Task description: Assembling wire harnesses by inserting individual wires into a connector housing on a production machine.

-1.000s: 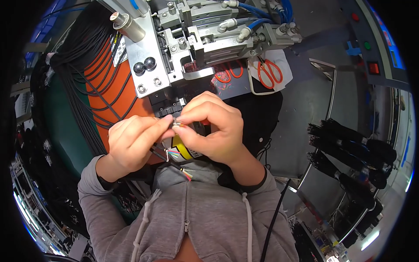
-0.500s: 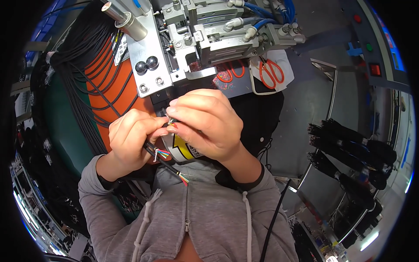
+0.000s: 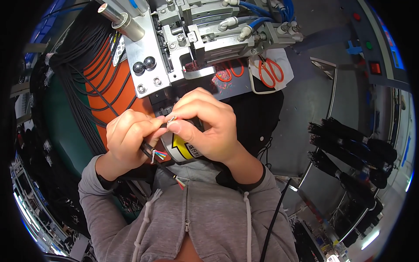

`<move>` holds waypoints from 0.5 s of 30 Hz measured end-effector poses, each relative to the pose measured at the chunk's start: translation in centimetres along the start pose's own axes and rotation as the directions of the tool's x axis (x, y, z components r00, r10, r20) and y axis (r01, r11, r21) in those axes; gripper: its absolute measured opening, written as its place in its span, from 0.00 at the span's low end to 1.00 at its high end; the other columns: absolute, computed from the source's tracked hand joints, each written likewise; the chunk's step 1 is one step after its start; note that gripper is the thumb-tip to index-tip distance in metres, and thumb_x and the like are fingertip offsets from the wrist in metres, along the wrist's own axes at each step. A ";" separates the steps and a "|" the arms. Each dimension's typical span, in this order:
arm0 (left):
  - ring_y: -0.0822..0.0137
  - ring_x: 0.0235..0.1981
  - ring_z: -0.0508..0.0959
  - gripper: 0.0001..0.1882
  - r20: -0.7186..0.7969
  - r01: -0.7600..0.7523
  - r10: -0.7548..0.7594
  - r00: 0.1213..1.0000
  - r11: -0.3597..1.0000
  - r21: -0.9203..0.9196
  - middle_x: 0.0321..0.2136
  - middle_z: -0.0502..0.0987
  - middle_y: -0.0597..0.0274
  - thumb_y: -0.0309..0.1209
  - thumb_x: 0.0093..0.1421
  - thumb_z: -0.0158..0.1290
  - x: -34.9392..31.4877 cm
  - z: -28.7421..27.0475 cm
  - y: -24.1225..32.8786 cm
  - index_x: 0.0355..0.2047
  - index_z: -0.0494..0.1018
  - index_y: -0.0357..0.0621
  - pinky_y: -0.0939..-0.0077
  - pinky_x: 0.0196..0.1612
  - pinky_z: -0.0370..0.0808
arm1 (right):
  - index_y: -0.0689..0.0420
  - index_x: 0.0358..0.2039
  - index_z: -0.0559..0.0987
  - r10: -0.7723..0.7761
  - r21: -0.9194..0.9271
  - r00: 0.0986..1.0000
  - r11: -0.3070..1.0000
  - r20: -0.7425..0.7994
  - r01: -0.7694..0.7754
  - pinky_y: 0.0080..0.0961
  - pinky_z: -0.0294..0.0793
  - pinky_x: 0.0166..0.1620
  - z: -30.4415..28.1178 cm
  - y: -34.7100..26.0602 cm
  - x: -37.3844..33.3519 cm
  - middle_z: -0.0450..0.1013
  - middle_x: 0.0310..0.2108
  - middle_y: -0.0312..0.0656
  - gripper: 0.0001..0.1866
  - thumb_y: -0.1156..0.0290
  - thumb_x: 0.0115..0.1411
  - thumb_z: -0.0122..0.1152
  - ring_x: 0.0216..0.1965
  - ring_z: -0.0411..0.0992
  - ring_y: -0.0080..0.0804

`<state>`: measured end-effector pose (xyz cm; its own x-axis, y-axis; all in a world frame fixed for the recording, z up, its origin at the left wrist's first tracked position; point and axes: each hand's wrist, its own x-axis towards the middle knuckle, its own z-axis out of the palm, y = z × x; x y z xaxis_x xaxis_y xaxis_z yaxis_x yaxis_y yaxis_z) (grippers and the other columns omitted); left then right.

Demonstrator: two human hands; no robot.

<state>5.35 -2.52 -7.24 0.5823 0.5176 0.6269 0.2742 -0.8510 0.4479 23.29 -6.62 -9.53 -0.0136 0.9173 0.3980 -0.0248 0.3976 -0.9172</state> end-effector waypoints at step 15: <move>0.74 0.19 0.70 0.14 0.156 0.015 -0.044 0.987 0.983 0.182 0.21 0.67 0.68 0.29 0.45 0.55 -0.3 -0.3 0.1 0.34 0.76 0.40 0.82 0.17 0.63 | 0.62 0.26 0.76 0.196 -0.330 0.981 0.925 -0.006 -0.187 0.22 0.67 0.33 -1.1 -1.3 0.0 0.72 0.25 0.40 0.06 0.79 0.49 0.65 0.30 0.70 0.28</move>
<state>5.00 -2.76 -7.18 0.6817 0.5345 0.4995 0.4179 -0.8449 0.3338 24.44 -7.13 -8.36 -0.0120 0.9775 0.2106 0.3099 0.2039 -0.9287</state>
